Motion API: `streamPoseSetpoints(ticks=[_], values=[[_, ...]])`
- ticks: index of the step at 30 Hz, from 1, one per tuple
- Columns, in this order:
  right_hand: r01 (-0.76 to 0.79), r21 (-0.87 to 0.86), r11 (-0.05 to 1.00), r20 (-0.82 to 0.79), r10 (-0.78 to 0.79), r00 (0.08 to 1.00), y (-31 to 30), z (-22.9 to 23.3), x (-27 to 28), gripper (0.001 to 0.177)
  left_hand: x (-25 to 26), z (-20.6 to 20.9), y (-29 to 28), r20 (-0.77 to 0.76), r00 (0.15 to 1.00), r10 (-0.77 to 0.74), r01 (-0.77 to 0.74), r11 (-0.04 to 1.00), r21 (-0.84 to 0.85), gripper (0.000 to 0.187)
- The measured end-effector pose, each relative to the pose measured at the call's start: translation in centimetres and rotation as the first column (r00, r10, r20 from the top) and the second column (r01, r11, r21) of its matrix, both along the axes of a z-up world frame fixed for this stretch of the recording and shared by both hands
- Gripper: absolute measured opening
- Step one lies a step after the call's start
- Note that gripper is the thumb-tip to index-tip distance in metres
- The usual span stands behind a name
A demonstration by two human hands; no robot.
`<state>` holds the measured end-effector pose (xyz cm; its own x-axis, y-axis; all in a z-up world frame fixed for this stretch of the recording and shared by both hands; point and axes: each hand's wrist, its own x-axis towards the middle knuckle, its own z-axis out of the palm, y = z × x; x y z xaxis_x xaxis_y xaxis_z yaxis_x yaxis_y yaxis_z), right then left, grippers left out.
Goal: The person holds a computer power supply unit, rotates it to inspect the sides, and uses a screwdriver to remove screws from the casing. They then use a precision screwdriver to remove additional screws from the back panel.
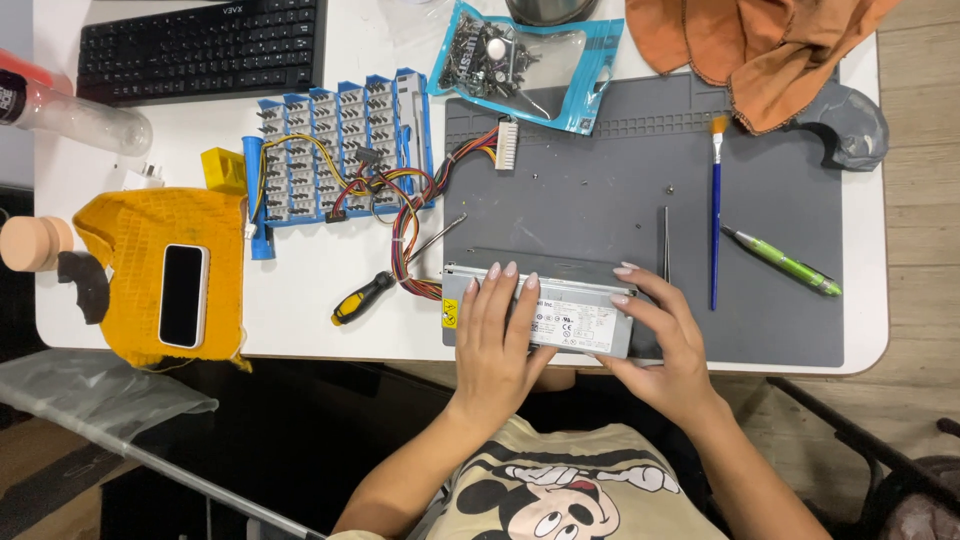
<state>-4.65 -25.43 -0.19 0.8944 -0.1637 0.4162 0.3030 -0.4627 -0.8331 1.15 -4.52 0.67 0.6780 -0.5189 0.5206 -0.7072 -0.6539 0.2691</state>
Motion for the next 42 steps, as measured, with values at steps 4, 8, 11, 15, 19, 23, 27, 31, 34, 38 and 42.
streamPoseSetpoints(ticks=[4,8,11,15,19,23,27,31,34,38,42], values=[[-0.011,0.048,0.999,-0.015,0.012,1.000,-0.7,0.0,0.2,0.090,-0.2,-1.5,0.1,0.048,0.999,0.026,-0.026,1.000,-0.002,0.074],[-0.028,0.042,0.999,-0.002,0.028,1.000,-0.8,0.2,0.6,0.087,0.0,-2.7,0.4,0.164,0.986,0.042,-0.047,0.999,0.027,0.064],[-0.031,0.043,0.999,-0.001,0.031,1.000,-0.8,-0.3,0.6,0.089,0.0,-3.2,0.5,0.206,0.977,0.052,-0.062,0.997,0.040,0.062],[-0.025,0.050,0.998,-0.046,0.027,0.999,-0.7,0.0,0.7,0.087,0.0,-3.0,0.3,0.265,0.962,0.061,-0.073,0.997,0.035,0.055],[-0.008,0.075,0.997,-0.043,0.011,0.999,-0.4,0.4,0.6,0.084,-0.1,-3.7,0.7,0.306,0.950,0.056,-0.071,0.997,0.036,0.053],[-0.010,0.083,0.996,-0.020,0.011,1.000,-0.6,0.2,0.6,0.081,0.1,-3.7,0.3,0.363,0.928,0.078,-0.093,0.995,0.024,0.050],[-0.007,0.075,0.997,0.010,0.007,1.000,-0.4,0.2,0.7,0.078,0.1,-3.5,0.1,0.367,0.927,0.083,-0.095,0.995,0.015,0.052],[-0.015,0.072,0.997,0.014,0.014,1.000,-0.4,0.2,0.7,0.078,-0.1,-3.3,-0.2,0.376,0.920,0.107,-0.119,0.993,0.008,0.050],[-0.028,0.065,0.998,0.020,0.027,0.999,-0.5,0.3,0.8,0.079,-0.3,-3.2,-0.3,0.361,0.926,0.113,-0.121,0.993,0.001,0.050],[-0.048,0.046,0.998,0.036,0.047,0.998,-0.5,0.1,0.6,0.078,-0.8,-2.5,0.0,0.275,0.957,0.095,-0.096,0.995,-0.008,0.055],[-0.055,0.038,0.998,0.017,0.054,0.998,-0.5,0.3,0.5,0.079,-0.4,-0.9,-0.2,0.141,0.990,0.027,-0.029,0.999,0.013,0.061]])
